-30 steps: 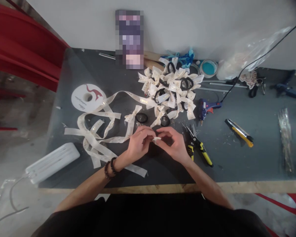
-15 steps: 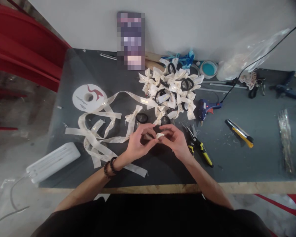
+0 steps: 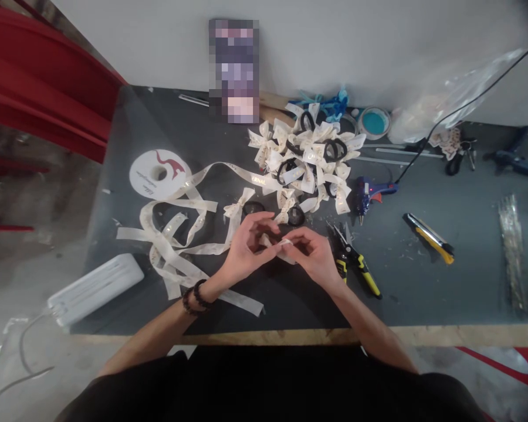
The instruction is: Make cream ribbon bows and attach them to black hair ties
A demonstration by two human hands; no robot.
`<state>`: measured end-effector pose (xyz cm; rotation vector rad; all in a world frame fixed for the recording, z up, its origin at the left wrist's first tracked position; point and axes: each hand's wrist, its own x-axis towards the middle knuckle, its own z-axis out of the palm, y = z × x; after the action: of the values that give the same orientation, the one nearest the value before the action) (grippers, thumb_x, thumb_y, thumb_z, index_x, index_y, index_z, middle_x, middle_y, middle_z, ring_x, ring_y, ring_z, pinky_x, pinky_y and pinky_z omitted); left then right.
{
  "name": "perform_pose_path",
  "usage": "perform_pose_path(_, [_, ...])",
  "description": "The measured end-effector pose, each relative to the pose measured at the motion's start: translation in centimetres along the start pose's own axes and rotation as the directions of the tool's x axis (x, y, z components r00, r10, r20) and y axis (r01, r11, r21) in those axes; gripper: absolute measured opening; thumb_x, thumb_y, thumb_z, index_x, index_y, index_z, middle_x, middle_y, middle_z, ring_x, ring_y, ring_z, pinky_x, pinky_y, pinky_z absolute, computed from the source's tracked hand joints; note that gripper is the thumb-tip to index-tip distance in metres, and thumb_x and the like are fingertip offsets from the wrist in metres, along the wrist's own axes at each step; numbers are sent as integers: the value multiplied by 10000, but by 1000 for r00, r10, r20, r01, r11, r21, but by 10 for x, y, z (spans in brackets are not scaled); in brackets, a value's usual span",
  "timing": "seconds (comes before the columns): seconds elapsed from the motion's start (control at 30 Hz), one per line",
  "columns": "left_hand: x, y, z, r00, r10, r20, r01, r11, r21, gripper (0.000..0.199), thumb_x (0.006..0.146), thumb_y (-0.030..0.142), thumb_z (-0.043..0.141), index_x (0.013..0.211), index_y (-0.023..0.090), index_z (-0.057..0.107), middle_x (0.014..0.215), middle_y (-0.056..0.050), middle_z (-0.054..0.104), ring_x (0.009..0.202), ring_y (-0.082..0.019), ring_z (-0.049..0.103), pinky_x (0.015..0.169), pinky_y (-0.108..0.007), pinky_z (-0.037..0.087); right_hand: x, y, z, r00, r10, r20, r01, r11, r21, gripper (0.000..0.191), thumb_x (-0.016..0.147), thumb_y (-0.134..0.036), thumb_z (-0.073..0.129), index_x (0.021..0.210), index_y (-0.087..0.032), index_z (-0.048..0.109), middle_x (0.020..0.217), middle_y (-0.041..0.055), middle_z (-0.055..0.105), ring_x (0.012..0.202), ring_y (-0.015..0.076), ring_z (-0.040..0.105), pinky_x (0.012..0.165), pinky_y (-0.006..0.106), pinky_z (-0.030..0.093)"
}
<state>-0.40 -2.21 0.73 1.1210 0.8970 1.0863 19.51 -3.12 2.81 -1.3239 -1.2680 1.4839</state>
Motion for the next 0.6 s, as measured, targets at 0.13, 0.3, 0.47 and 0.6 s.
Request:
perform_pose_path(0.13, [2,-8,-3,993,-41,-111,29,994,-102,621,850,226,895,1387,266,586,1386,-112,659,1174,-232,742,825,-255,644,-1,5,-1,994,-11,-105,14,999,30,209,899,-401,835,984,-231,747,852,11,779,738,156,711,669,277,544])
perform_pose_path(0.3, [3,-12,-4,983,-161,-93,134,959,-249,600,853,233,896,1365,242,583,1276,-115,773,1041,-211,807,903,-302,647,-4,5,0,986,-49,-158,43,998,-46,182,919,-371,824,1026,-243,751,939,26,805,830,177,750,739,296,572])
perform_pose_path(0.47, [2,-14,-3,976,-192,-106,159,953,-259,555,810,210,931,1277,220,631,1101,-75,833,1010,-202,822,852,-243,643,-5,0,1,987,-61,-146,38,987,-157,227,964,-366,764,1172,-274,775,983,24,822,857,186,760,793,325,587])
perform_pose_path(0.6, [1,-17,-4,988,-133,-75,109,958,-266,569,808,221,935,1287,219,627,1095,-85,839,1041,-246,828,893,-302,664,-2,2,0,995,-21,-94,11,995,-101,143,972,-363,736,1036,-250,796,1007,37,829,875,190,760,830,339,595])
